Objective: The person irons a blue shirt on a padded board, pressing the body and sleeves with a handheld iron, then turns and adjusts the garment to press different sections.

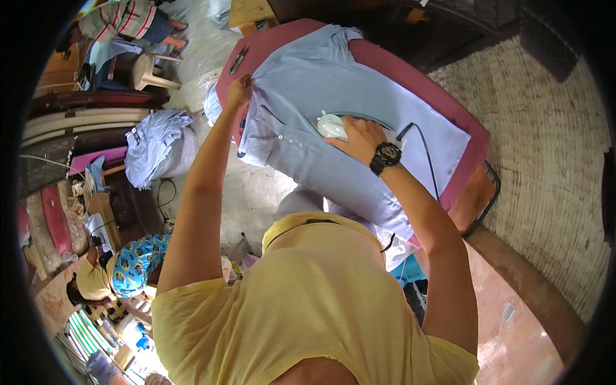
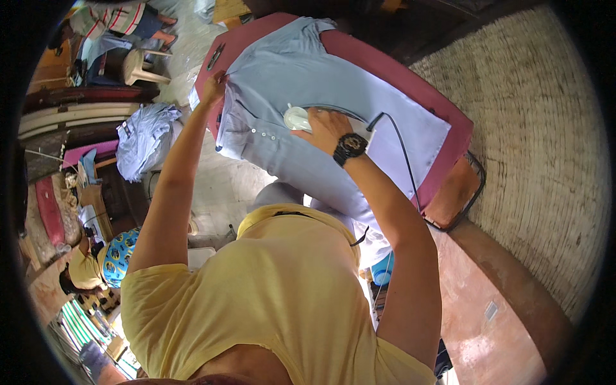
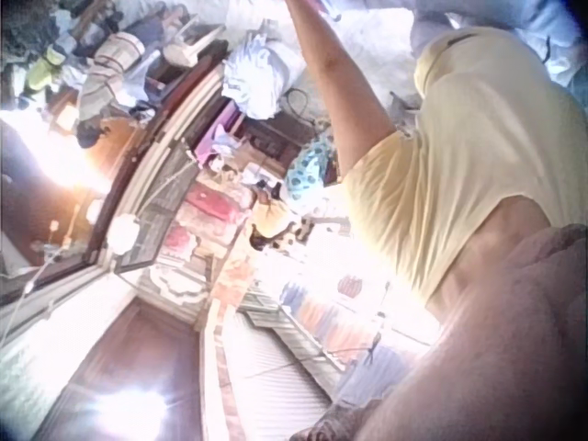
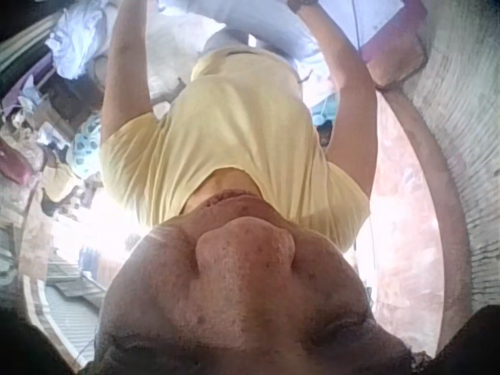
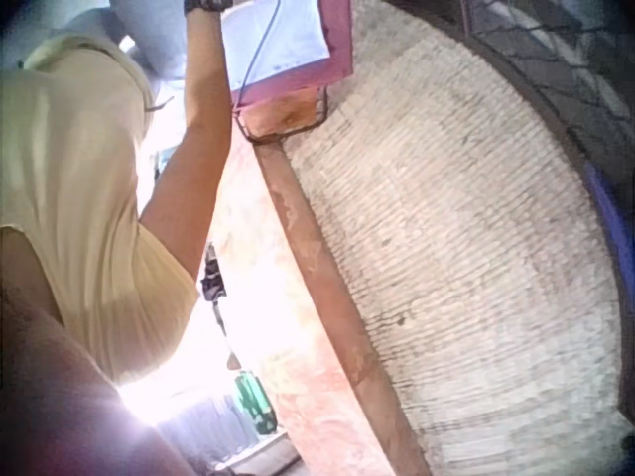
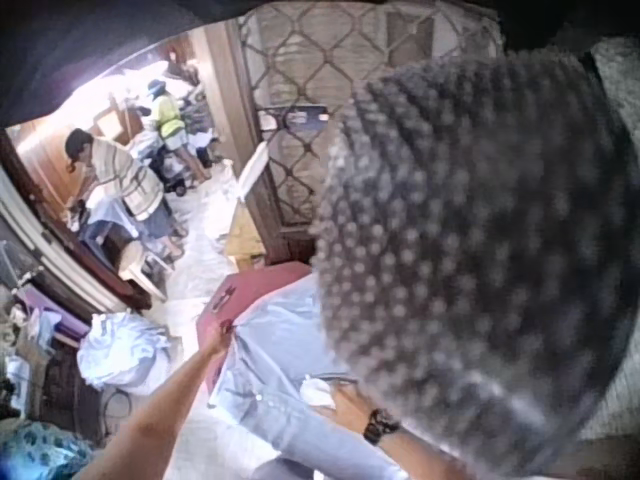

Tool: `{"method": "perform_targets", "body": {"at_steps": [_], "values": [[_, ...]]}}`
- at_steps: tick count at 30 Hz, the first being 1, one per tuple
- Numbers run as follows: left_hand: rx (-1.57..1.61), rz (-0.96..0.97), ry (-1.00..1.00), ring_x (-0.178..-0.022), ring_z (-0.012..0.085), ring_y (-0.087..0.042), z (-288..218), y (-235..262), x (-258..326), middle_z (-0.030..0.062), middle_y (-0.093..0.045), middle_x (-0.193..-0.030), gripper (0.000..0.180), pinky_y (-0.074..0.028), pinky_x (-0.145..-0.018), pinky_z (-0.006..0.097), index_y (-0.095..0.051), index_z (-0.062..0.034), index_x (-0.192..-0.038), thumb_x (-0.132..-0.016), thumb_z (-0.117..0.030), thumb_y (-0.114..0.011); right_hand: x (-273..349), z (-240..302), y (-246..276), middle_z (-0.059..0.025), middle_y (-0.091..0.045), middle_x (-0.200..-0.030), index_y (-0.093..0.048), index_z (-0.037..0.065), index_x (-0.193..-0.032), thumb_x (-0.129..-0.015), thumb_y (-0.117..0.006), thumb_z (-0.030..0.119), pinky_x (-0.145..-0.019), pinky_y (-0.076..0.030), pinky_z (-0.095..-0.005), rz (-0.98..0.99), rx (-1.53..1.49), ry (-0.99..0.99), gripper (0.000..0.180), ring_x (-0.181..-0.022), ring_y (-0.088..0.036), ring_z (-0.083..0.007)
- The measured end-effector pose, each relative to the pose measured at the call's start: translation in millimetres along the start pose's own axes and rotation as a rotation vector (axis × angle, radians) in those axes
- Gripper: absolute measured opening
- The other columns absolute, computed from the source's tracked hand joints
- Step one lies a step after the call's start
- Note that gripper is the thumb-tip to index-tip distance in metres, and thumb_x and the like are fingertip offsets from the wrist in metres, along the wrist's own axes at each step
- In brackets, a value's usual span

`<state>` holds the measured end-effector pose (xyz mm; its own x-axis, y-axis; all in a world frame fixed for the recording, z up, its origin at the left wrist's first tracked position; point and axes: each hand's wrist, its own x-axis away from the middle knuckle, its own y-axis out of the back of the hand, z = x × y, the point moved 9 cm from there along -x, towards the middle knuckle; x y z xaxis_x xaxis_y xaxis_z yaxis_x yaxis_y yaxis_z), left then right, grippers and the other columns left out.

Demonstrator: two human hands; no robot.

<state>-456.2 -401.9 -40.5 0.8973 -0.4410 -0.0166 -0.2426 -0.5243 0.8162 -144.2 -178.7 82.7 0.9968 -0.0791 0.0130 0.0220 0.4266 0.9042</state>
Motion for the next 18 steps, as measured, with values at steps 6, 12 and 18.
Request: {"method": "perform_targets", "body": {"at_steps": [6,12,18], "values": [[0.026,-0.015,0.108,-0.1,0.0402,-0.063,-2,-8,6,0.02,-0.068,-0.103,0.022,-0.049,-0.084,0.044,-0.065,-0.007,-0.108,-0.088,-0.016,-0.063,-60,33,-19,-0.0195,-0.07,-0.078,-0.064,0.0,-0.097,-0.081,-0.067,0.059,-0.066,-0.054,-0.0487,-0.024,-0.04,-0.039,0.061,-0.074,-0.07,-0.0374],[0.156,-0.286,-0.214,-0.098,0.0339,-0.061,-89,25,19,0.015,-0.058,-0.107,0.028,-0.049,-0.081,0.043,-0.062,-0.0067,-0.103,-0.082,0.009,-0.052,-89,34,-28,-0.0209,-0.07,-0.083,-0.065,0.005,-0.103,-0.08,-0.066,0.062,-0.071,-0.054,-0.0492,0.007,-0.122,-0.184,0.062,-0.081,-0.069,-0.0386],[0.434,0.116,-0.514,-0.114,0.0328,-0.057,-206,-42,67,0.0143,-0.059,-0.122,0.045,-0.044,-0.098,0.036,-0.061,-0.0044,-0.11,-0.074,0.018,-0.046,-7,-10,-7,-0.019,-0.07,-0.083,-0.069,0.008,-0.105,-0.079,-0.067,0.061,-0.071,-0.055,-0.0486,0.063,-0.07,-0.239,0.059,-0.079,-0.069,-0.0387]]}}
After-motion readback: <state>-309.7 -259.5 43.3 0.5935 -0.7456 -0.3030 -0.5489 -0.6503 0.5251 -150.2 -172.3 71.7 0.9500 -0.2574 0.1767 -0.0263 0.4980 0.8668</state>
